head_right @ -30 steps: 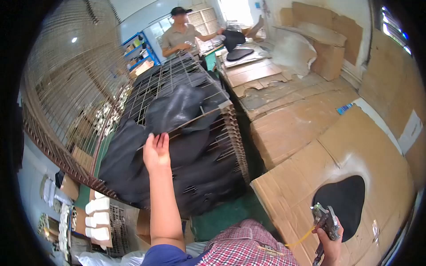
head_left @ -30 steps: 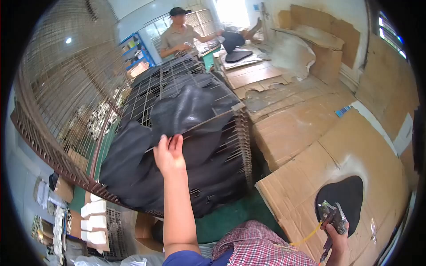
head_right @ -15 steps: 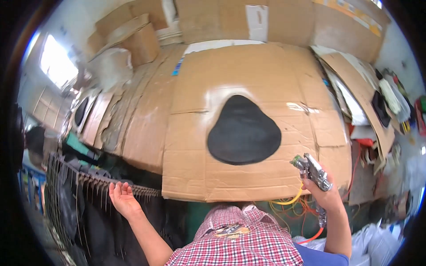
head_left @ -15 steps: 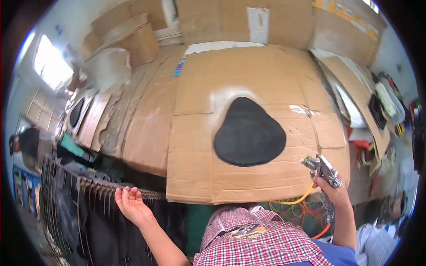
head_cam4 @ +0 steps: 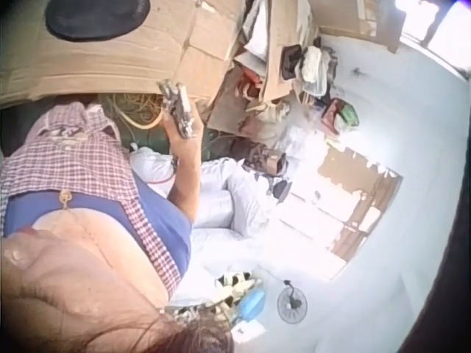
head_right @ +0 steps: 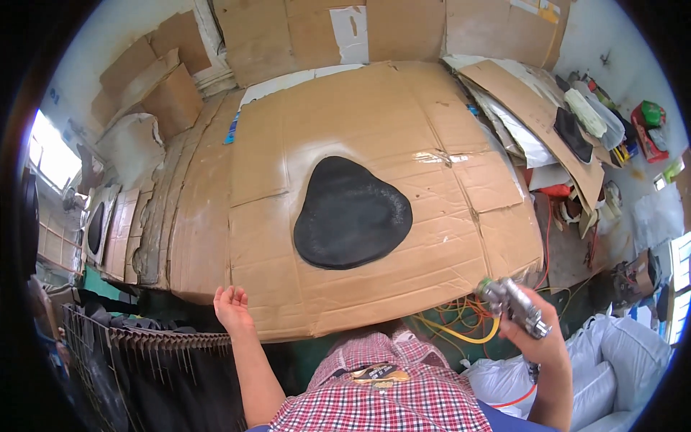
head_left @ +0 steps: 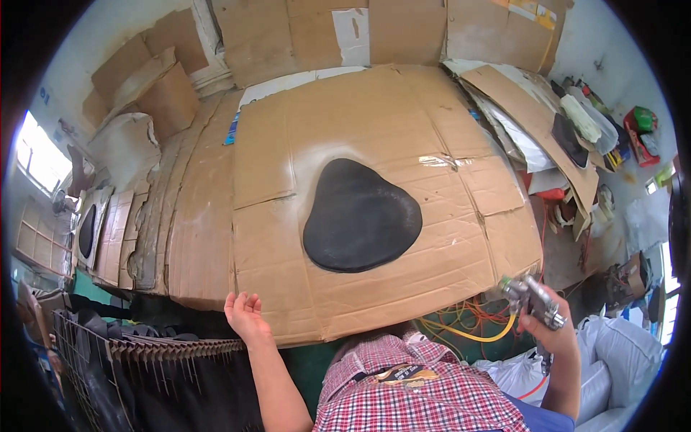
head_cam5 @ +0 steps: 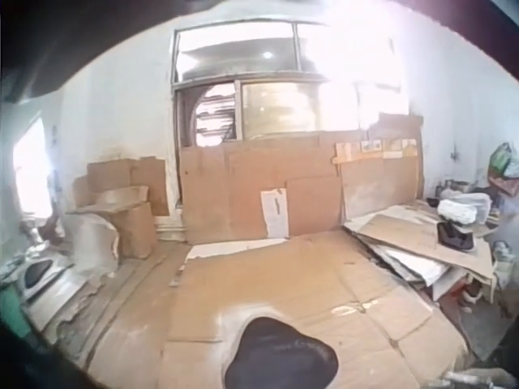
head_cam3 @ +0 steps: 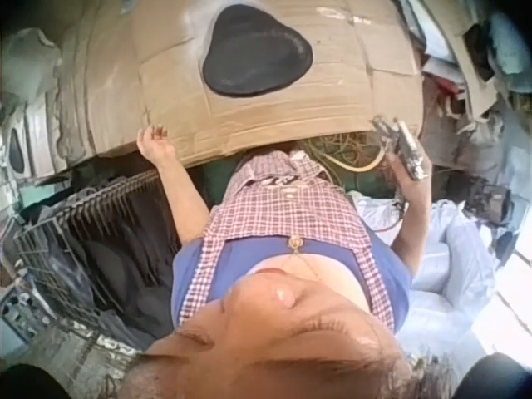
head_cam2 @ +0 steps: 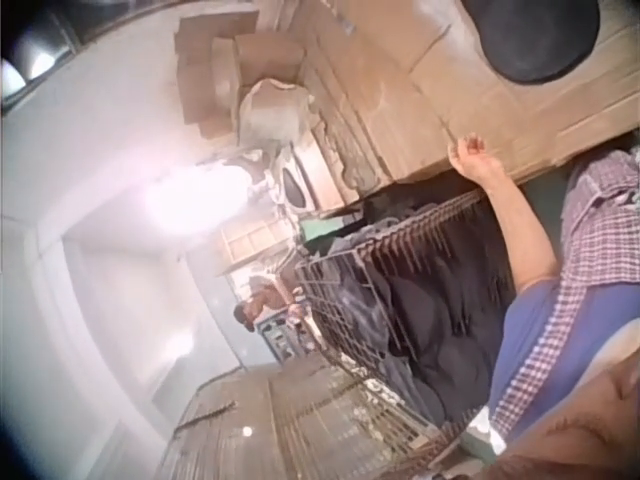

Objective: Apply adhesive or a coating to black material pieces using a spray gun and place them on a drying rack.

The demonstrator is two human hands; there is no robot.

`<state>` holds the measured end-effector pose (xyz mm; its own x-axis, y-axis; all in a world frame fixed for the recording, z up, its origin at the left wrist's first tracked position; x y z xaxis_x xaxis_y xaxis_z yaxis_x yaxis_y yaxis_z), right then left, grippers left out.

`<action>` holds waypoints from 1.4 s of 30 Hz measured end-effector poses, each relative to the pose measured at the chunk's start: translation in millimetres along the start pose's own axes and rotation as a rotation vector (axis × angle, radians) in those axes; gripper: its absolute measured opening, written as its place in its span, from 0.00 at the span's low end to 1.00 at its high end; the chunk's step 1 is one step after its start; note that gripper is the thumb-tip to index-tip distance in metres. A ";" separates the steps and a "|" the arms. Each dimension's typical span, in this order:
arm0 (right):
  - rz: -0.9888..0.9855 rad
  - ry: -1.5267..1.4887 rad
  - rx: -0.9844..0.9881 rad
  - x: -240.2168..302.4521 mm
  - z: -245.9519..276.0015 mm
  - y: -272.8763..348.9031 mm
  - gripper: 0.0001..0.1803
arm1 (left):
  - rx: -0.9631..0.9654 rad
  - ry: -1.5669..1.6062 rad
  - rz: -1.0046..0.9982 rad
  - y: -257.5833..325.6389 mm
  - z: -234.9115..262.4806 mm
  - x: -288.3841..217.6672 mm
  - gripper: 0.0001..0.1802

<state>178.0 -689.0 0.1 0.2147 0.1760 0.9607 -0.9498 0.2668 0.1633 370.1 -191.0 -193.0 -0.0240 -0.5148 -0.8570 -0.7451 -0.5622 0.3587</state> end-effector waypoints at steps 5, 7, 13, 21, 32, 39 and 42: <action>-0.002 -0.144 0.325 -4.9 -41.7 1.5 0.30 | 0.013 -0.026 0.053 -15.9 8.2 34.2 0.22; 0.026 -0.158 0.289 -5.3 -53.5 -10.3 0.30 | 0.008 -0.044 0.078 -12.0 3.1 43.8 0.22; 0.135 -0.084 -0.020 5.8 -36.9 -39.0 0.28 | 0.005 -0.142 0.117 -8.4 2.7 64.0 0.20; -0.035 0.036 0.009 -7.3 -0.1 -8.7 0.28 | 0.011 -0.346 0.158 -26.7 -2.0 101.5 0.17; 0.113 -0.001 0.211 0.1 -4.9 -26.9 0.26 | 0.283 -1.257 -0.247 -65.5 -88.1 173.7 0.13; 0.078 -0.038 0.131 2.6 -3.1 -34.9 0.26 | 0.326 -1.488 -0.339 -56.6 -108.7 176.1 0.19; 0.094 -0.065 0.163 2.4 -0.4 -29.3 0.25 | 0.312 -1.555 -0.458 -51.9 -116.5 180.1 0.19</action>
<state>206.4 -695.9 -2.5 0.1131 0.1303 0.9850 -0.9904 0.0938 0.1013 482.1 -329.9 -322.9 -0.2380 0.8558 -0.4592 -0.9701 -0.2330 0.0686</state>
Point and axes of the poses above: each hand's wrist, its own y-axis away from the middle knuckle, its own z-axis out of the back of the hand, x = y × z, the point moved 7 cm from there along -y, towards the middle knuckle, and after that the axes turned 2 degrees about x, right-handed, at the moved point
